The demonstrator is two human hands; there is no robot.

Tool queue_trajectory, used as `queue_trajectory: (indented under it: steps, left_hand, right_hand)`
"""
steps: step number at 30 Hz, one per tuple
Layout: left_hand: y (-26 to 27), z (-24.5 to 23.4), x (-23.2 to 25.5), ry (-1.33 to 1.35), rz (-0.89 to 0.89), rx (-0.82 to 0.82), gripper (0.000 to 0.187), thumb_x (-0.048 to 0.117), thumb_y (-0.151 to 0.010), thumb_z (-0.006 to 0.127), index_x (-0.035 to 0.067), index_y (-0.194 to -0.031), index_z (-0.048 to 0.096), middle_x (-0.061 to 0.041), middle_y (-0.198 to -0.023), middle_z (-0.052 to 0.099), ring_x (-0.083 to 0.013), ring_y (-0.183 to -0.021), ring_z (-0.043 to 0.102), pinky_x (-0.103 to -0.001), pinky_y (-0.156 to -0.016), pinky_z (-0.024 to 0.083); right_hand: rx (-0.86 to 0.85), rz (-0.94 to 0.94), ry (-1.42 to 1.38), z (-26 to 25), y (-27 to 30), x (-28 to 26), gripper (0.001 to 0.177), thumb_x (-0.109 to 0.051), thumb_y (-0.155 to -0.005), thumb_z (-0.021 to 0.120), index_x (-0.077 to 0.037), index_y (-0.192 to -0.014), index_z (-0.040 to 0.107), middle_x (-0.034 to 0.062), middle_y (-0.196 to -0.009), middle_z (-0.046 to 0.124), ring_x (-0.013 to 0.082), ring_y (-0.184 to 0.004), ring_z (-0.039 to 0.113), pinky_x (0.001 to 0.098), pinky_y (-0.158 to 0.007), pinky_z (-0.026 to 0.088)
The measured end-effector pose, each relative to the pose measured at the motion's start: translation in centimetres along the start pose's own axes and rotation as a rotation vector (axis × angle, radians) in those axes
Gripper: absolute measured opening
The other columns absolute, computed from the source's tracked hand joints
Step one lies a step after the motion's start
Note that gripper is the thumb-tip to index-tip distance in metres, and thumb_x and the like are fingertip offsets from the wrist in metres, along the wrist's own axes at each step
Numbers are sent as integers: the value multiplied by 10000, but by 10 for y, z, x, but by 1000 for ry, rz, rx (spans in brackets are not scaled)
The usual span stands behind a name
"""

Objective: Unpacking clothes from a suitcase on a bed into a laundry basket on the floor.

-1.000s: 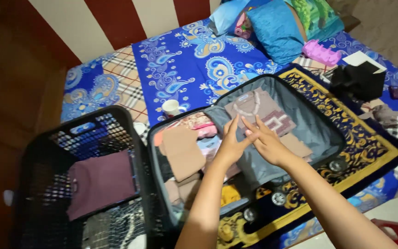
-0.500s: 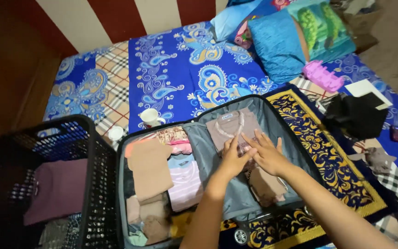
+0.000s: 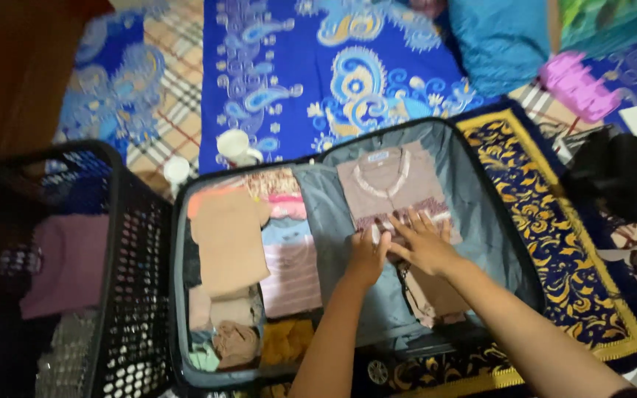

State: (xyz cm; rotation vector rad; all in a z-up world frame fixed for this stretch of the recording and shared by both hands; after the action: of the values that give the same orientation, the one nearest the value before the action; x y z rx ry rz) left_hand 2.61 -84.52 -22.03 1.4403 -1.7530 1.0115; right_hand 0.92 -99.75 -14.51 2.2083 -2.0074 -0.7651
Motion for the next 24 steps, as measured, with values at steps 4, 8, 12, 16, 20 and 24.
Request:
queue_trajectory:
  steps: [4,8,12,16,20,24]
  left_hand:
    - [-1,11,-18,198,-153,-141,415,373,-1045,612,-21,-1176,621,-283,-1068,715,-403,-962,692,-495,-868,543]
    - [12,43,-83,52,-193,-72,574,221,-974,655,-8,-1454,437,-371,-1187,578,-521,-1036,596,-549,-878,507]
    - [33,70,-110,159,-350,-46,627,200,-920,619,17,-1474,388,-310,-1280,625,-477,-1127,634,-529,-924,527]
    - [28,59,-95,-72,-377,-15,409,159,-857,715,-70,-1180,612,-347,-1108,653,-510,-1013,637,-558,-873,517]
    - [22,65,-114,0,-585,34,170,107,-831,678,-58,-826,720,-311,-867,679,-473,-846,689,-541,-748,540]
    - [10,72,-109,81,-547,61,228,188,-815,735,-34,-765,732,-269,-768,695,-406,-742,718,-500,-685,542]
  right_hand:
    - [-34,-26,67,22,-14,-6,838,-746,-897,480,-441,-1610,163,99,-1711,60,363,-1555,83,699,-1175,6]
    - [-73,-40,107,41,-23,-9,875,-712,-878,556,-444,-1601,142,83,-1713,64,349,-1564,83,714,-1174,22]
    - [-121,-58,160,64,-27,-18,879,-606,-886,630,-433,-1604,153,77,-1717,96,325,-1573,116,724,-1191,49]
    - [-122,-65,148,89,-32,-21,895,-418,-870,686,-377,-1607,181,78,-1711,123,340,-1572,111,723,-1169,70]
    - [-125,-16,161,94,-37,-21,947,-437,-864,694,-283,-1612,134,38,-1699,120,307,-1561,120,732,-1173,65]
    - [-84,12,231,81,-44,-11,1013,-373,-803,753,-244,-1639,195,61,-1654,230,292,-1498,284,626,-1171,241]
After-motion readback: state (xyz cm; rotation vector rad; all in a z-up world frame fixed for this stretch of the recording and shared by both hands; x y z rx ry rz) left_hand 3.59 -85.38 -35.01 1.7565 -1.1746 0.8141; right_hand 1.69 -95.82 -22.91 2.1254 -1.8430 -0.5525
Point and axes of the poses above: each hand's wrist, its own y-axis away from the middle knuckle, its own z-axis out of the palm, x = y × z, the point moved 9 cm from there along -y, towards the middle knuckle
